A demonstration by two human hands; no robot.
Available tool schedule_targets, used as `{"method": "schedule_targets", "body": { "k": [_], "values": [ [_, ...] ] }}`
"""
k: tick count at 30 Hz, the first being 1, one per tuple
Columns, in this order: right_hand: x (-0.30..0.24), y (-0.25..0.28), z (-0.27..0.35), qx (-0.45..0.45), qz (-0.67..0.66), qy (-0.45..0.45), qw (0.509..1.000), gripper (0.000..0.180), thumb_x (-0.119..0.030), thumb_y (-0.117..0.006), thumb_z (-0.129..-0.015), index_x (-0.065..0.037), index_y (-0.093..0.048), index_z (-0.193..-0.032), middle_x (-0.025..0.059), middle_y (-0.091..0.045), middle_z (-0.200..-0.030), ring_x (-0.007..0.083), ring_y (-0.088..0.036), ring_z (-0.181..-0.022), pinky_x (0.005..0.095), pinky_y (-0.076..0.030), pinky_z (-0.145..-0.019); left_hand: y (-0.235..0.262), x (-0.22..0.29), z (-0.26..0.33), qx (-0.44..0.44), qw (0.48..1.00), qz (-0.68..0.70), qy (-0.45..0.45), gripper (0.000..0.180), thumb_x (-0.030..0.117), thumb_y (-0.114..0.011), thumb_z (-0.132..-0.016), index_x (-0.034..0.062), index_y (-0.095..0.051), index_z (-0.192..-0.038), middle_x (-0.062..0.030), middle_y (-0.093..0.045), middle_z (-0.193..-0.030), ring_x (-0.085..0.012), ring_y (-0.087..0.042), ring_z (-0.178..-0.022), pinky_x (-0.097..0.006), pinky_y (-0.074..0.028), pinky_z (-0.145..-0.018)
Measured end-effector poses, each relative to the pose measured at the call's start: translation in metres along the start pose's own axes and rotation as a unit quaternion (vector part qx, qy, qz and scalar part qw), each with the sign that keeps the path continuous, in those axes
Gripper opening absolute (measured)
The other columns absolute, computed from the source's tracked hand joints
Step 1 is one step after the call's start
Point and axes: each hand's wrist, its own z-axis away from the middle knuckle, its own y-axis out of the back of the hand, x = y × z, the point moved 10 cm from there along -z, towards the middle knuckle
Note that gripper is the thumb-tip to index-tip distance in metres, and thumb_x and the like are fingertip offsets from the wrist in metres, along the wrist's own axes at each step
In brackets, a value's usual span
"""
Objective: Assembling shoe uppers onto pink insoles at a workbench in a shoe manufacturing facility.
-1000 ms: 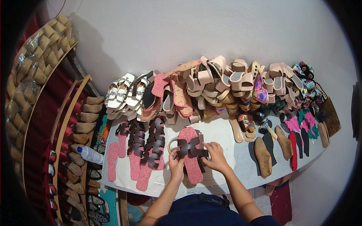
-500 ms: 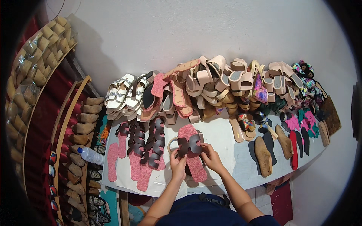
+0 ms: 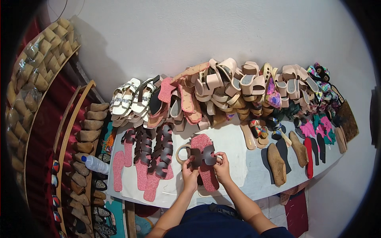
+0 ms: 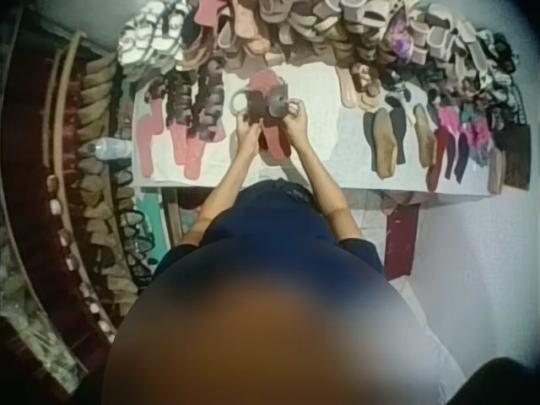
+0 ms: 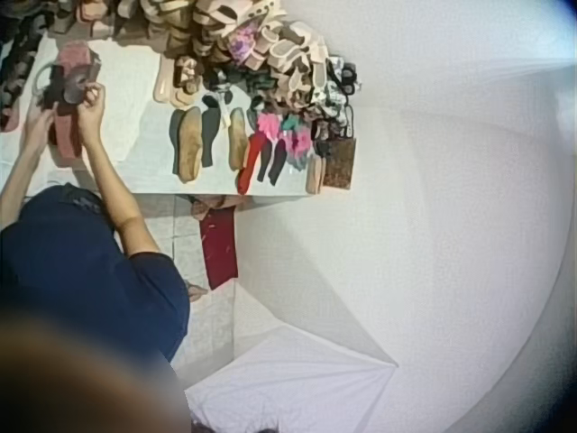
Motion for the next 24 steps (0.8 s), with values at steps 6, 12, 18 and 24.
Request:
{"method": "schedule_targets", "body": {
  "k": [6,12,18,24],
  "values": [
    [-0.005,-0.002,0.004,-0.005,-0.013,0.002,1.000,0.035,0.007,-0.053,-0.073,-0.012,-0.030,-0.093,0.0039,-0.055,-0.067,0.0005,-0.037,-0.039,0.0144,-0.022,-0.031,0.003,-0.003,-0.003,-0.022,1.000,0.022,-0.003,0.050,-0.014,-0.042,-0.070,0.0110,-0.028,-0.111,-0.0108,-0.046,-0.104,-0.0137,-0.052,-0.089,-0.027,-0.045,-0.074],
    [-0.003,0.002,0.003,0.012,-0.025,-0.003,1.000,0.036,0.004,-0.056,-0.074,-0.013,-0.030,-0.094,0.0019,-0.053,-0.063,0.0011,-0.037,-0.040,0.0153,-0.023,-0.032,0.001,-0.006,-0.006,-0.018,0.999,0.030,0.023,0.051,-0.014,-0.042,-0.071,0.0113,-0.027,-0.112,-0.0113,-0.044,-0.107,-0.0147,-0.051,-0.092,-0.028,-0.045,-0.074],
    [0.009,0.001,0.003,0.040,-0.010,-0.032,0.999,0.028,-0.001,-0.056,-0.076,-0.005,-0.042,-0.100,0.0008,-0.056,-0.069,0.0029,-0.047,-0.053,0.0153,-0.033,-0.043,0.005,-0.004,-0.008,-0.022,1.000,0.006,0.013,0.056,-0.007,-0.050,-0.076,0.0057,-0.022,-0.123,-0.0143,-0.044,-0.114,-0.0178,-0.048,-0.101,-0.028,-0.043,-0.081],
    [0.025,0.003,0.010,0.025,0.049,-0.103,0.993,0.028,0.006,-0.046,-0.077,0.003,-0.048,-0.104,0.0071,-0.058,-0.092,0.0106,-0.056,-0.080,0.0208,-0.044,-0.070,0.011,-0.003,-0.005,-0.043,0.999,0.024,0.009,0.054,-0.007,-0.048,-0.076,0.0068,-0.024,-0.123,-0.0127,-0.046,-0.111,-0.0169,-0.049,-0.099,-0.029,-0.038,-0.085]
  ]
}}
